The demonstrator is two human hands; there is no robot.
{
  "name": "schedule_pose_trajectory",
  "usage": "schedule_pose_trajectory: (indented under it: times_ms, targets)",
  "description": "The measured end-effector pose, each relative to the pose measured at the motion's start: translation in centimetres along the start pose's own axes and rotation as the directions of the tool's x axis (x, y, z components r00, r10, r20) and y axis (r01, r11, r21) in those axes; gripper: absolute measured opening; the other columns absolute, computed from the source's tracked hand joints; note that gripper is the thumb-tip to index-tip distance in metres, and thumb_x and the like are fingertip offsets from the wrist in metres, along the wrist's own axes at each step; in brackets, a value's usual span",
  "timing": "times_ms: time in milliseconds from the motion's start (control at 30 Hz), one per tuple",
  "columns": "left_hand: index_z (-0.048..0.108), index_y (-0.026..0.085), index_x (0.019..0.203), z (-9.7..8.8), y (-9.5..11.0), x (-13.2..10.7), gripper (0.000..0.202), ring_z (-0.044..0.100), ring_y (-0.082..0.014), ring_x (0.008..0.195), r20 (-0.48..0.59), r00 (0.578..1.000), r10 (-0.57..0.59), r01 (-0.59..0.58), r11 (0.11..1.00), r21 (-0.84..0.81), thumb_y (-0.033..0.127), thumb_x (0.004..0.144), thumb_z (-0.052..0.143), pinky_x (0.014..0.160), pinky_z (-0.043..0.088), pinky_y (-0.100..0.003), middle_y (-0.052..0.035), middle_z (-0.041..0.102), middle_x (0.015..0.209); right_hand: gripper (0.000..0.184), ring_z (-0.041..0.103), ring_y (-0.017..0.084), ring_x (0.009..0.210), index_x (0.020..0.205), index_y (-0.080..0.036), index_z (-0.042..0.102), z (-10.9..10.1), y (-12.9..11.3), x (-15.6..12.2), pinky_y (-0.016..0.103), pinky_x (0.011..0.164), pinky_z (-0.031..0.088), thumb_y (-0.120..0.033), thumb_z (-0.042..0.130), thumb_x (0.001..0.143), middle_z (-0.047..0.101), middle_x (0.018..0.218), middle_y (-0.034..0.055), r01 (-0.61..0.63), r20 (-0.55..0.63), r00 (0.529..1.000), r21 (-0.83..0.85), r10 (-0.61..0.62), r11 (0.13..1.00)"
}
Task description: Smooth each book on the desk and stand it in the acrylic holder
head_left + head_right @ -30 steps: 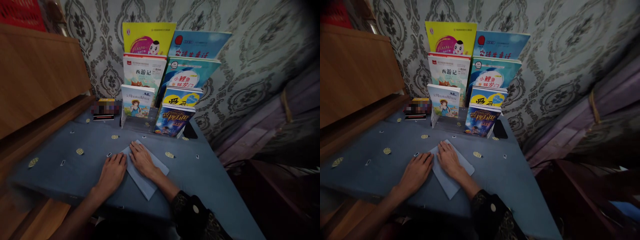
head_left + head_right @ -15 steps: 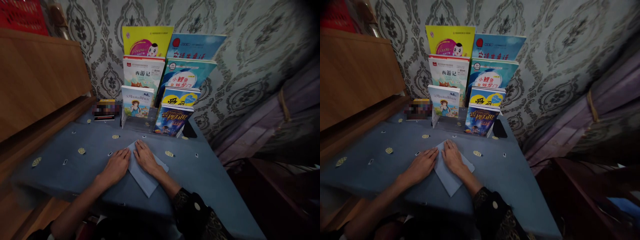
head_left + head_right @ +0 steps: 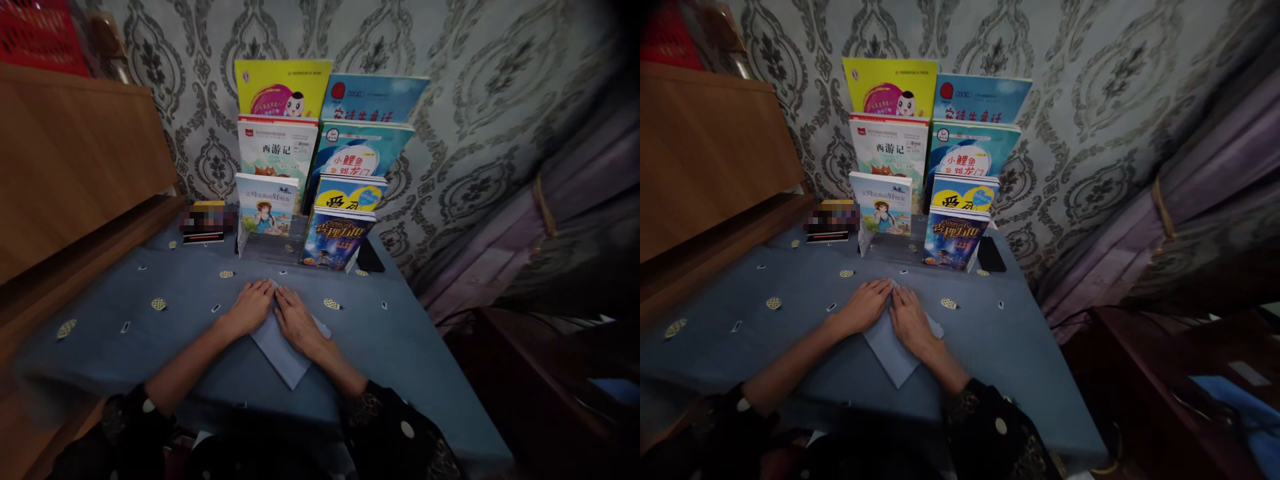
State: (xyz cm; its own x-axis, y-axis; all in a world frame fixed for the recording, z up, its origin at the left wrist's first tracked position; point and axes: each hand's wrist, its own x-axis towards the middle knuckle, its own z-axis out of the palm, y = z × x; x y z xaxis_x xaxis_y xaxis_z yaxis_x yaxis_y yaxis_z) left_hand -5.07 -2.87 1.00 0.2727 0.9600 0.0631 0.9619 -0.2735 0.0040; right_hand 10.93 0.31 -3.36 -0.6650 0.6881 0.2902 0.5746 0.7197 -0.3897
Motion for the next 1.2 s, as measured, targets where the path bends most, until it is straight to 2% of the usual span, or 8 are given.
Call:
schedule_pose_trajectory:
  times_ms: [233,400,600,733,933,1200]
  targets:
    - [0.051,0.013,0.138,2.0,-0.6,1.0,0.048,0.05,-0.0274,0.131,-0.13,0.99,0.05,-0.048,0.999,0.022,0.011,0.092,0.038,0.103,0.042,-0.044,-0.0157,0.052,0.145,0.047,0.041,0.028,0.141,0.141,-0.008,0.049,-1.3,-0.8,-2.5,0.05,0.117,0.036,-0.021,0.043,0.096,0.048,0.147,0.0188,-0.047,-0.004,0.999,-0.066,0.047,0.997]
    - [0.054,0.012,0.136,2.5,-0.6,1.1,0.048,0.049,-0.0257,0.133,-0.152,0.986,0.062,-0.063,0.998,-0.003,0.007,0.092,0.037,0.108,0.039,-0.044,-0.0145,0.053,0.144,0.047,0.041,0.028,0.14,0.14,-0.007,0.05,-1.7,-1.0,-3.7,0.051,0.116,0.036,-0.021,0.042,0.096,0.049,0.146,0.0187,-0.081,-0.018,0.997,-0.094,0.08,0.992]
    - [0.056,0.016,0.135,2.9,-0.5,0.9,0.048,0.049,-0.0225,0.133,-0.179,0.972,0.149,-0.163,0.984,-0.067,0.005,0.09,0.041,0.111,0.037,-0.041,-0.01,0.056,0.142,0.048,0.041,0.027,0.14,0.142,-0.011,0.049,-1.5,-0.8,-3.6,0.05,0.115,0.039,-0.022,0.041,0.096,0.051,0.146,0.0169,-0.063,-0.056,0.997,-0.066,0.06,0.996]
    - [0.055,0.016,0.136,3.2,-0.3,0.9,0.05,0.05,-0.0228,0.133,-0.199,0.968,0.154,-0.17,0.983,-0.063,0.006,0.09,0.039,0.111,0.038,-0.042,-0.0108,0.055,0.142,0.048,0.04,0.027,0.141,0.142,-0.009,0.049,-1.2,-0.6,-3.5,0.05,0.116,0.038,-0.021,0.04,0.096,0.05,0.146,0.0177,-0.057,-0.061,0.997,-0.055,0.054,0.997]
    - [0.053,0.017,0.138,3.4,-0.1,0.8,0.051,0.048,-0.0232,0.134,-0.213,0.966,0.149,-0.169,0.982,-0.08,0.006,0.09,0.039,0.11,0.039,-0.044,-0.0114,0.054,0.144,0.05,0.041,0.026,0.14,0.143,-0.012,0.048,-1.0,-0.4,-3.5,0.05,0.115,0.038,-0.02,0.042,0.095,0.051,0.145,0.0163,-0.04,-0.083,0.996,-0.051,0.036,0.998]
    - [0.056,0.019,0.136,3.5,-0.4,0.7,0.055,0.052,-0.0202,0.131,-0.229,0.944,0.236,-0.271,0.953,-0.134,0.002,0.085,0.041,0.11,0.039,-0.042,-0.0086,0.058,0.14,0.048,0.043,0.026,0.139,0.142,-0.011,0.049,-1.3,-0.8,-3.7,0.048,0.115,0.038,-0.021,0.043,0.095,0.052,0.144,0.0171,-0.086,-0.087,0.993,-0.06,0.081,0.994]
